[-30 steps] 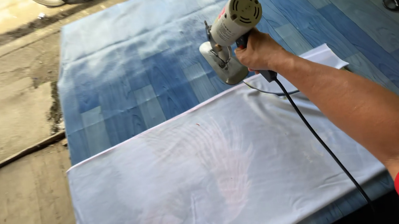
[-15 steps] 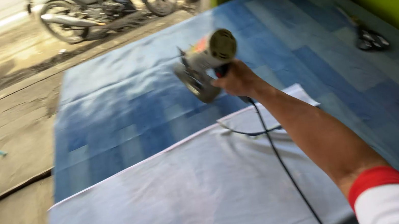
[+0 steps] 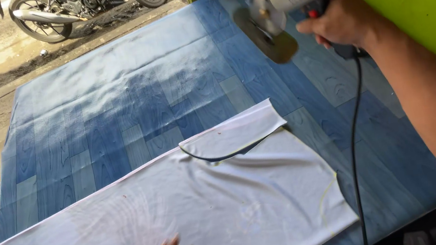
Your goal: Cut and mark fabric patterns using an electric cutter, L-ruler, and measuring tape
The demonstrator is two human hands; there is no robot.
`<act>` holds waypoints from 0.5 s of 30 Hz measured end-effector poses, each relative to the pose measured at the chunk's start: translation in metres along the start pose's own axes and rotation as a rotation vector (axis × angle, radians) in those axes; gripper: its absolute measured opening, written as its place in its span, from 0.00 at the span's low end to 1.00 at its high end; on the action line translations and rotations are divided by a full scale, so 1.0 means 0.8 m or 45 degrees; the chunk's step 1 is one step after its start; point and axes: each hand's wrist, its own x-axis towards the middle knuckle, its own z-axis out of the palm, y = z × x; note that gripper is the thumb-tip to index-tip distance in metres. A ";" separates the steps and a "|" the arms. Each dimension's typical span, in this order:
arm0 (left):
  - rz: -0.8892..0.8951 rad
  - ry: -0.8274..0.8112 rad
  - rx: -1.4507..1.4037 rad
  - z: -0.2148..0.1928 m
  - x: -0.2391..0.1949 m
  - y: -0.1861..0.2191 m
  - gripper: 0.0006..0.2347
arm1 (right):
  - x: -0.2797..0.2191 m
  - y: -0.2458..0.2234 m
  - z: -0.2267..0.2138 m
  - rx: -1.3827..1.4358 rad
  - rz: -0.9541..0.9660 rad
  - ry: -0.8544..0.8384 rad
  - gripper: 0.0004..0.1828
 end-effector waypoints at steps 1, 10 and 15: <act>0.003 0.009 0.005 0.016 0.037 0.025 0.10 | -0.003 0.022 -0.003 0.002 -0.010 0.004 0.13; 0.234 -0.459 -0.313 0.238 0.246 0.140 0.07 | -0.012 0.118 0.004 0.170 0.296 -0.047 0.15; -0.024 -0.736 -0.170 0.273 0.314 0.203 0.25 | 0.027 0.147 0.018 0.019 0.354 -0.103 0.18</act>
